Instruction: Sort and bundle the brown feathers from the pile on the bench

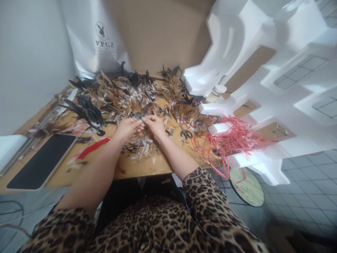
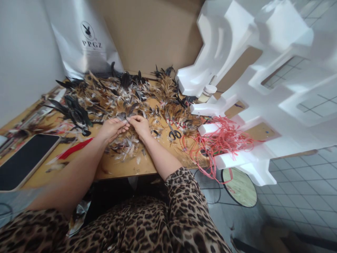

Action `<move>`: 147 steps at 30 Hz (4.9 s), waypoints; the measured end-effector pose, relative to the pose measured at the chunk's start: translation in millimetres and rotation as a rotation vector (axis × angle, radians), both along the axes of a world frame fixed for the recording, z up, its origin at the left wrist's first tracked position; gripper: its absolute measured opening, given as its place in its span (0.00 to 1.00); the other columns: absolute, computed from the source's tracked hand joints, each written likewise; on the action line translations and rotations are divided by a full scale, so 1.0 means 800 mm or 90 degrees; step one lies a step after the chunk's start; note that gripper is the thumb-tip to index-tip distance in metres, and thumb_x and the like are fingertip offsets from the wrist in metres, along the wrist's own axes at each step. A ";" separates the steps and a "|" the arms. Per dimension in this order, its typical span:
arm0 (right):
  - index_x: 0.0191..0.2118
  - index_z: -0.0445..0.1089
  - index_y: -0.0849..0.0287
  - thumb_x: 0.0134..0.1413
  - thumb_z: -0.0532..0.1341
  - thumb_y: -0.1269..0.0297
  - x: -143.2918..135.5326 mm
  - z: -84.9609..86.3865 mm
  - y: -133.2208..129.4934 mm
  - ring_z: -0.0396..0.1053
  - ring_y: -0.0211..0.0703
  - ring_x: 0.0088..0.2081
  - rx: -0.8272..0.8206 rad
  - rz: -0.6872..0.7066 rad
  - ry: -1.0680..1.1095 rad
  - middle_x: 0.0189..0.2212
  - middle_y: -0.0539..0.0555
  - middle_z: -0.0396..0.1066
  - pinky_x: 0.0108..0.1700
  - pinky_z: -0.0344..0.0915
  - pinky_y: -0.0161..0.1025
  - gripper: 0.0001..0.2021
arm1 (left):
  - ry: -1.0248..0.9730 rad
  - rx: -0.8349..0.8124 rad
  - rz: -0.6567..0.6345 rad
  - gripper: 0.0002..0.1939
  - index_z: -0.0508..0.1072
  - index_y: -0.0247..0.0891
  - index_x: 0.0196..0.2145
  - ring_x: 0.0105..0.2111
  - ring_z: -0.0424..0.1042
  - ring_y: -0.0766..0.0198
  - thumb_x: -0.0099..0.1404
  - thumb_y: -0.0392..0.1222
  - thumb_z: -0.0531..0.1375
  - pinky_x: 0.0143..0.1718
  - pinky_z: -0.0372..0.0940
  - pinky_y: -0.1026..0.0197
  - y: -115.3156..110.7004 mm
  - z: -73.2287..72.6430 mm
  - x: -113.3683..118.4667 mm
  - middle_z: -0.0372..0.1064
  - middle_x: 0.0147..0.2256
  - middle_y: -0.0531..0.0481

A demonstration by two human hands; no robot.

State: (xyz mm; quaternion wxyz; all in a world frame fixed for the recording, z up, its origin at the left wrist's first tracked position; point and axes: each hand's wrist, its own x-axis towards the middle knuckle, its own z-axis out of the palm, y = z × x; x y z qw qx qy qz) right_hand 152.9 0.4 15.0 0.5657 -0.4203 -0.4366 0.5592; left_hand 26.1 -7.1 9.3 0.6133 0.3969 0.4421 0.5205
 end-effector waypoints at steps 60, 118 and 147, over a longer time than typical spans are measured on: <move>0.20 0.63 0.61 0.33 0.66 0.54 0.057 -0.001 0.035 0.54 0.28 0.19 0.011 0.036 -0.127 0.15 0.44 0.60 0.24 0.50 0.29 0.16 | -0.125 -0.076 -0.015 0.04 0.74 0.27 0.30 0.24 0.73 0.71 0.56 0.32 0.62 0.21 0.63 0.75 0.005 0.002 -0.008 0.75 0.29 0.41; 0.31 0.73 0.59 0.46 0.59 0.59 0.086 -0.028 0.065 0.69 0.39 0.33 0.087 -0.134 -0.676 0.30 0.52 0.74 0.39 0.61 0.35 0.10 | -0.110 -0.040 0.044 0.07 0.73 0.28 0.29 0.18 0.68 0.76 0.53 0.35 0.64 0.18 0.59 0.75 0.004 0.008 -0.009 0.75 0.28 0.43; 0.24 0.66 0.61 0.33 0.68 0.59 0.014 -0.009 0.017 0.62 0.30 0.24 0.023 0.104 -0.009 0.20 0.44 0.66 0.30 0.59 0.31 0.13 | -0.073 -0.031 -0.074 0.08 0.75 0.26 0.27 0.20 0.70 0.73 0.52 0.37 0.65 0.20 0.61 0.74 0.003 -0.006 -0.004 0.73 0.24 0.42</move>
